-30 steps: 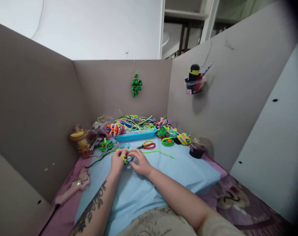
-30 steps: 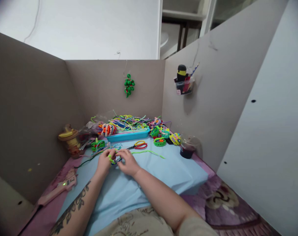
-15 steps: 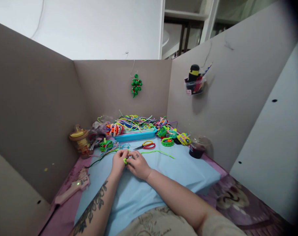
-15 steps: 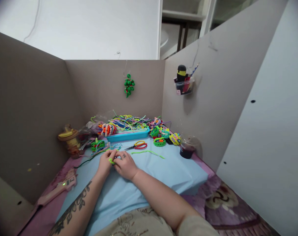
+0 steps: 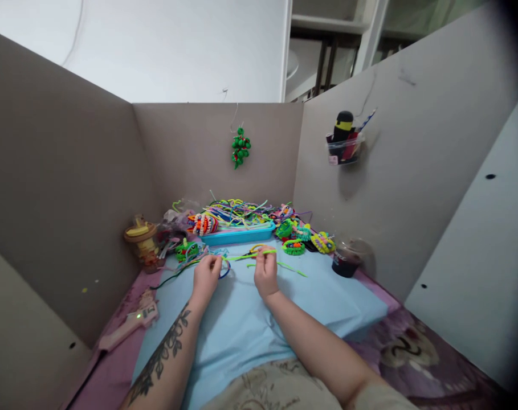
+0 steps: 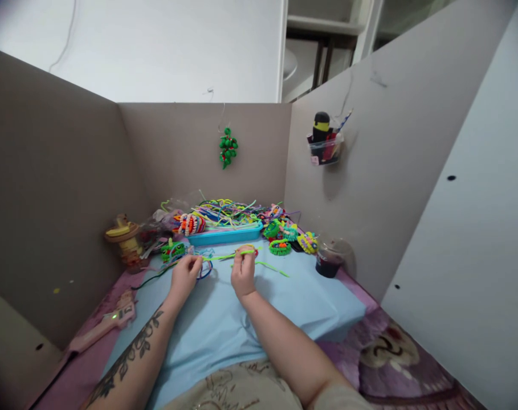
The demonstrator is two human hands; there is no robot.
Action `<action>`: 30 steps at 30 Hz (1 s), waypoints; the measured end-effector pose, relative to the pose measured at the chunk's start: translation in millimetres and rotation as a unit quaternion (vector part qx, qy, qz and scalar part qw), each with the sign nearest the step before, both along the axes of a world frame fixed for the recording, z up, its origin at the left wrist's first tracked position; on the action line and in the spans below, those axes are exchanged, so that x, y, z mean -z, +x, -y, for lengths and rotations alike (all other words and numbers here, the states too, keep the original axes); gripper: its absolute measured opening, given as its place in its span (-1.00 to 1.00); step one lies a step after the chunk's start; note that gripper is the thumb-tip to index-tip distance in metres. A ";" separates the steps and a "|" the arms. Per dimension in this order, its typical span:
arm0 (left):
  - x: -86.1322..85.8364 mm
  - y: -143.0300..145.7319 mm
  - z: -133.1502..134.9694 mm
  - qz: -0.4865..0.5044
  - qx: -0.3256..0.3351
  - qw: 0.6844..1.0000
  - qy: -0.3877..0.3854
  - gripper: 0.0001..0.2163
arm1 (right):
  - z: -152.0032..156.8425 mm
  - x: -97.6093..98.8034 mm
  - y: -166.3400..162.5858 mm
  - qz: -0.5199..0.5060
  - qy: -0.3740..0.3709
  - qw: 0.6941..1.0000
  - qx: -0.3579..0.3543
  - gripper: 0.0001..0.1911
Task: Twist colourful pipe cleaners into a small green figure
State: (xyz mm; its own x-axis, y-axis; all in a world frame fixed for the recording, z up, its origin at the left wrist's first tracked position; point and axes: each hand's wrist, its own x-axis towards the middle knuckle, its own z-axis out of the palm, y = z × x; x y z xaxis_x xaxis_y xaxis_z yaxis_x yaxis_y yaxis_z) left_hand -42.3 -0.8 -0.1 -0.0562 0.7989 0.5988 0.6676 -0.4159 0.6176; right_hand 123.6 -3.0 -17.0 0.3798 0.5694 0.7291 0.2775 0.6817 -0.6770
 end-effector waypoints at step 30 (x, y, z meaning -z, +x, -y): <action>-5.6 11.8 14.1 0.022 0.148 0.988 -0.037 -0.75 | -11.5 12.9 -11.5 -0.007 -0.163 0.942 -0.293 -0.85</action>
